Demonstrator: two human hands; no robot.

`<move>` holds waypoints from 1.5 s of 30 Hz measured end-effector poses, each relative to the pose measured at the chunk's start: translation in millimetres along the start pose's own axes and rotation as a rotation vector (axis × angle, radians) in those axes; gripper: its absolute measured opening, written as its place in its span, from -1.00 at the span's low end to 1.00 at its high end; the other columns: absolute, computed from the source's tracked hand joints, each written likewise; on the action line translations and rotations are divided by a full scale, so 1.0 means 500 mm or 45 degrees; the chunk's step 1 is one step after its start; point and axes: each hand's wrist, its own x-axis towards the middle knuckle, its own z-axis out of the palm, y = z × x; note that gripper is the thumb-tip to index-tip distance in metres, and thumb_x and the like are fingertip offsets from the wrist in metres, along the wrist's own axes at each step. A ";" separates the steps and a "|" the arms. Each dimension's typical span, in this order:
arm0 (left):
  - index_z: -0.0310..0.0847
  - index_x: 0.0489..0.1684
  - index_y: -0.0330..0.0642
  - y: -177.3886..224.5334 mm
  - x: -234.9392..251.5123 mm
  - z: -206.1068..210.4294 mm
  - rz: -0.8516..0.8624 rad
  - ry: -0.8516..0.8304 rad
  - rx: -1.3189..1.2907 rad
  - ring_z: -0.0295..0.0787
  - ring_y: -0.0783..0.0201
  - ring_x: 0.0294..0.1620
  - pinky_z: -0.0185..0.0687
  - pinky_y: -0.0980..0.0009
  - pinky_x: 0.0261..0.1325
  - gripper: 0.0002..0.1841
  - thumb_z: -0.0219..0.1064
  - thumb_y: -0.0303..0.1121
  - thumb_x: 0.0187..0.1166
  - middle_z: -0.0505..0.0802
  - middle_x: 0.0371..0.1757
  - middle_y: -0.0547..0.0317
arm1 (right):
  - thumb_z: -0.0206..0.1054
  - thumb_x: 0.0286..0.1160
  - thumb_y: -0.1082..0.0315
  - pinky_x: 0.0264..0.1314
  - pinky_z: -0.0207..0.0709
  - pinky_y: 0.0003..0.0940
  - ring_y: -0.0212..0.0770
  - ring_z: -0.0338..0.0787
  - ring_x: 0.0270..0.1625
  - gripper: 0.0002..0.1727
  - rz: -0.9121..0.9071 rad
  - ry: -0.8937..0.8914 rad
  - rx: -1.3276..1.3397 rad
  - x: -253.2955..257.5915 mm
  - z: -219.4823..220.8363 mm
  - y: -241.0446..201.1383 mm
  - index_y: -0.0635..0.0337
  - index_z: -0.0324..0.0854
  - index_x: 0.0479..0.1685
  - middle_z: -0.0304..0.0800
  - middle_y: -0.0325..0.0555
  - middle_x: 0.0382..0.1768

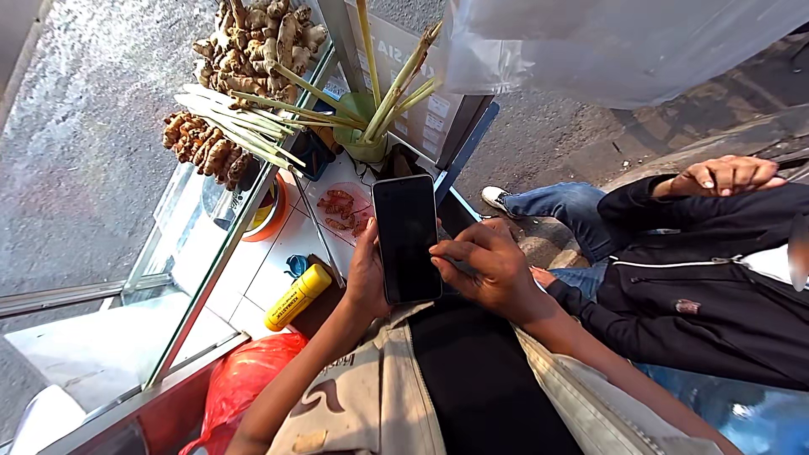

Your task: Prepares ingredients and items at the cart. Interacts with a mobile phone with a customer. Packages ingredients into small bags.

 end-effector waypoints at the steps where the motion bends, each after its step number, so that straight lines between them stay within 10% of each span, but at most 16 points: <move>1: 0.64 0.33 0.09 -0.001 0.000 0.000 0.001 -0.003 0.002 0.85 0.13 0.18 0.79 0.10 0.18 -0.36 -0.17 0.32 0.75 0.86 0.18 0.03 | 0.42 0.55 0.25 0.16 0.40 -0.23 -0.26 0.64 -0.16 -0.80 -0.002 -0.001 0.001 0.000 0.000 0.000 0.10 0.89 -0.07 0.69 -0.14 -0.35; 45: 0.60 0.39 0.12 0.007 -0.003 0.002 -0.062 -0.013 0.011 0.83 0.13 0.21 0.80 0.08 0.16 -0.33 -0.20 0.36 0.73 0.83 0.24 0.05 | 0.50 0.40 -0.05 0.11 0.36 -0.14 -0.24 0.59 -0.16 -0.48 0.133 -0.188 -0.025 0.003 -0.003 -0.004 0.03 0.79 0.28 0.66 -0.16 -0.22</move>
